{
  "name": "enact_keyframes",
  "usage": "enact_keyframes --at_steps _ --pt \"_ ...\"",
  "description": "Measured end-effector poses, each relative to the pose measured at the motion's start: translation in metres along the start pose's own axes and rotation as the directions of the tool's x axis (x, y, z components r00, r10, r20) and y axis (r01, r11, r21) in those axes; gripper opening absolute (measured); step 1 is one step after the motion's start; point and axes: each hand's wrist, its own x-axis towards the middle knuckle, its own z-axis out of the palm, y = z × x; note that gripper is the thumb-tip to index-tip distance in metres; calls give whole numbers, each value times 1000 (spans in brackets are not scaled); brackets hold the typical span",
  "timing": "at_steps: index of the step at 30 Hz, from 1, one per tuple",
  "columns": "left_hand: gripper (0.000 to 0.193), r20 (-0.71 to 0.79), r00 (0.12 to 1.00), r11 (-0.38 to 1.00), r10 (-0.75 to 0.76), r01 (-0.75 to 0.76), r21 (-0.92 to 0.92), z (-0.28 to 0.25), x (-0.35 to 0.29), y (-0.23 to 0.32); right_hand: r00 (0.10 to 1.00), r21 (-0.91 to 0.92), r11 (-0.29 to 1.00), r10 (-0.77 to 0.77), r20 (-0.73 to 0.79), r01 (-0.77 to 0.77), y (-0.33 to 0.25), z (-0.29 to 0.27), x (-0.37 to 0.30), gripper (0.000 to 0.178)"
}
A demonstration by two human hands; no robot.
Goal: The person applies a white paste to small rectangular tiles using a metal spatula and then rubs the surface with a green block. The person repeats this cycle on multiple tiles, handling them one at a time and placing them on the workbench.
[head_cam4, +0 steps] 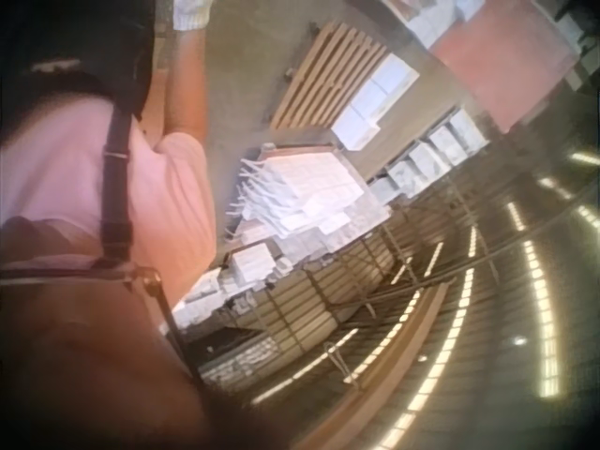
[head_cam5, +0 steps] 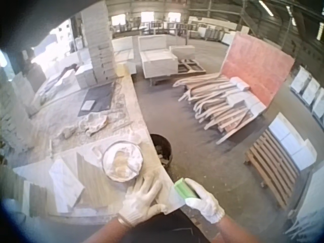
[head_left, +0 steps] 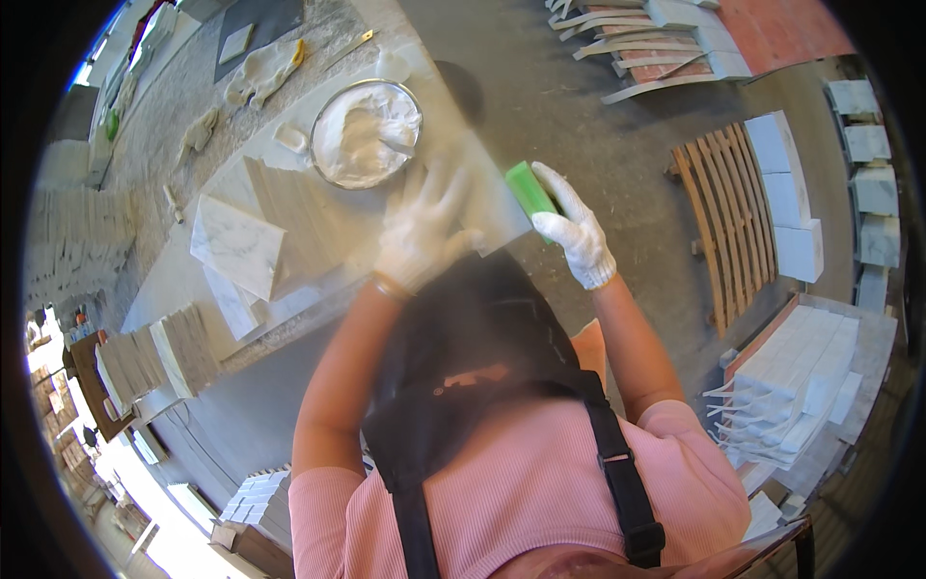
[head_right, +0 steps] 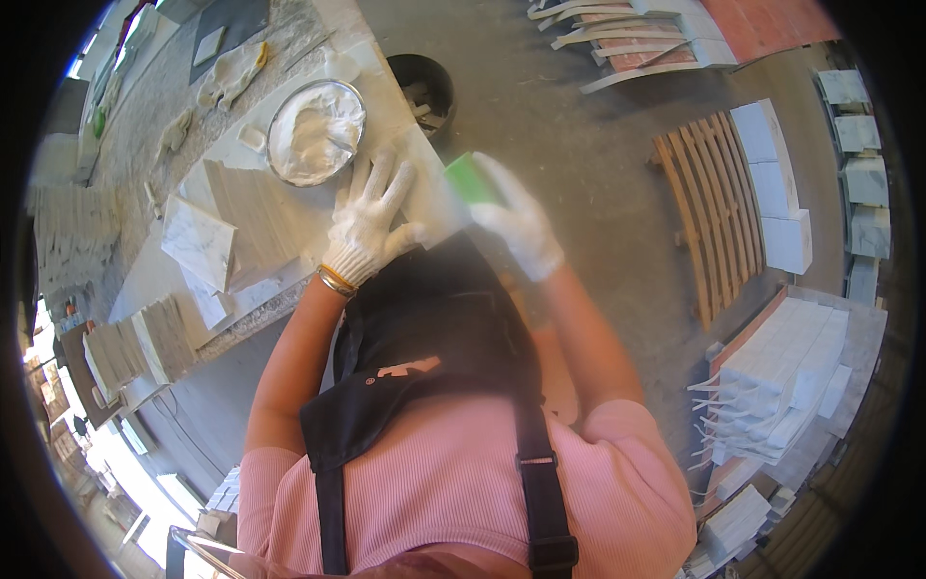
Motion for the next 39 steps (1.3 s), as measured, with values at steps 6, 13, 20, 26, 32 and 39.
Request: enact_keyframes --at_steps 6,13,20,26,32,39 --pt "87 10 1000 1000 8 -8 -18 1 -1 -1 993 -214 975 -84 -79 65 1 11 15 76" --pt "88 18 1000 1000 4 -4 -9 1 0 -1 999 -67 997 21 -40 -24 -4 7 -3 78" --pt "86 7 1000 1000 -2 3 -10 2 0 -1 995 241 966 99 -28 -90 0 14 15 80" --pt "85 57 998 999 -29 31 -29 4 -1 -2 999 54 999 3 -53 -1 -3 12 -8 81" --pt "85 9 1000 1000 2 -2 -7 2 0 -2 998 131 990 59 -18 -56 1 9 15 77" --pt "93 76 997 999 -22 24 -34 2 1 -3 998 -22 998 -55 -41 54 6 11 0 75"
